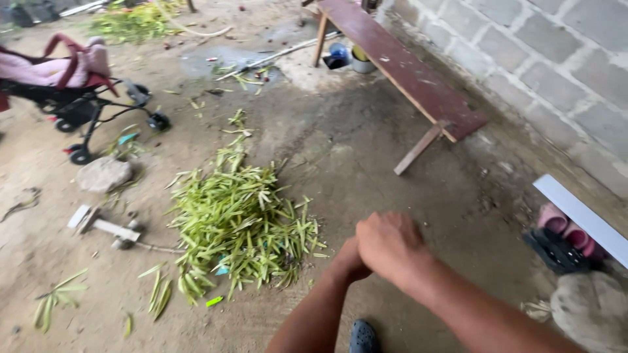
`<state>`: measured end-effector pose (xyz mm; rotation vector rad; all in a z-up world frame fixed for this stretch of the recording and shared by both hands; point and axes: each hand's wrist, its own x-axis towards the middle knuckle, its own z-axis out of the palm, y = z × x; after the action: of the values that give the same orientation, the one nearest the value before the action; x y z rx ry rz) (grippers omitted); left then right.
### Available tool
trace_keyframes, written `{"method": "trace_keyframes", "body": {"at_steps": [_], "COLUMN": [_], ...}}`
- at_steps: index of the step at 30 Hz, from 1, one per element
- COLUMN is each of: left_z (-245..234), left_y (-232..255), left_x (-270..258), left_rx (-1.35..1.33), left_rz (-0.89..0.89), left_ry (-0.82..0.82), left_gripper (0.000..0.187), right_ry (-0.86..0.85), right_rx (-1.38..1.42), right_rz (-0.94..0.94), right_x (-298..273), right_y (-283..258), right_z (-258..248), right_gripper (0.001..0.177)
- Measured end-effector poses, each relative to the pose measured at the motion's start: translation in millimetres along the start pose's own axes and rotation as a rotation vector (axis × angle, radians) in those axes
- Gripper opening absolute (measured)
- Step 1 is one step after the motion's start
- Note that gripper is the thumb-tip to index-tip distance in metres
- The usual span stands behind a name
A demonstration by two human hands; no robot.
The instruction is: Stripping leaves from branches and sweeping the yard debris.
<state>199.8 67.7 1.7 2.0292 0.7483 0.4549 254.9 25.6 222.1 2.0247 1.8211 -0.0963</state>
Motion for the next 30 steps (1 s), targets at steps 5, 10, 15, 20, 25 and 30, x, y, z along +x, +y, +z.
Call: {"method": "trace_keyframes", "body": {"at_steps": [5, 10, 15, 20, 25, 30], "left_z": [-29, -67, -88, -126, -149, -122], "left_y": [5, 13, -2, 51, 107, 78], "left_x": [-41, -53, -42, -5, 49, 97], "left_rx": [0.155, 0.214, 0.389, 0.522, 0.505, 0.368], "left_rz": [-0.324, -0.603, -0.628, -0.702, -0.611, -0.449], "left_ry": [-0.218, -0.21, -0.004, -0.042, 0.024, 0.109], "left_gripper": [0.036, 0.041, 0.039, 0.049, 0.06, 0.058], "right_ry": [-0.158, 0.004, 0.27, 0.098, -0.034, 0.081], "right_rx": [0.392, 0.539, 0.67, 0.642, 0.421, 0.229], "right_rz": [-0.178, -0.306, -0.42, -0.351, -0.277, -0.293], "right_x": [-4, 26, 74, 88, 78, 91], "right_y": [12, 12, 20, 56, 96, 98], "right_z": [45, 56, 71, 7, -97, -113], "right_gripper": [0.048, 0.048, 0.04, 0.039, 0.055, 0.043]}}
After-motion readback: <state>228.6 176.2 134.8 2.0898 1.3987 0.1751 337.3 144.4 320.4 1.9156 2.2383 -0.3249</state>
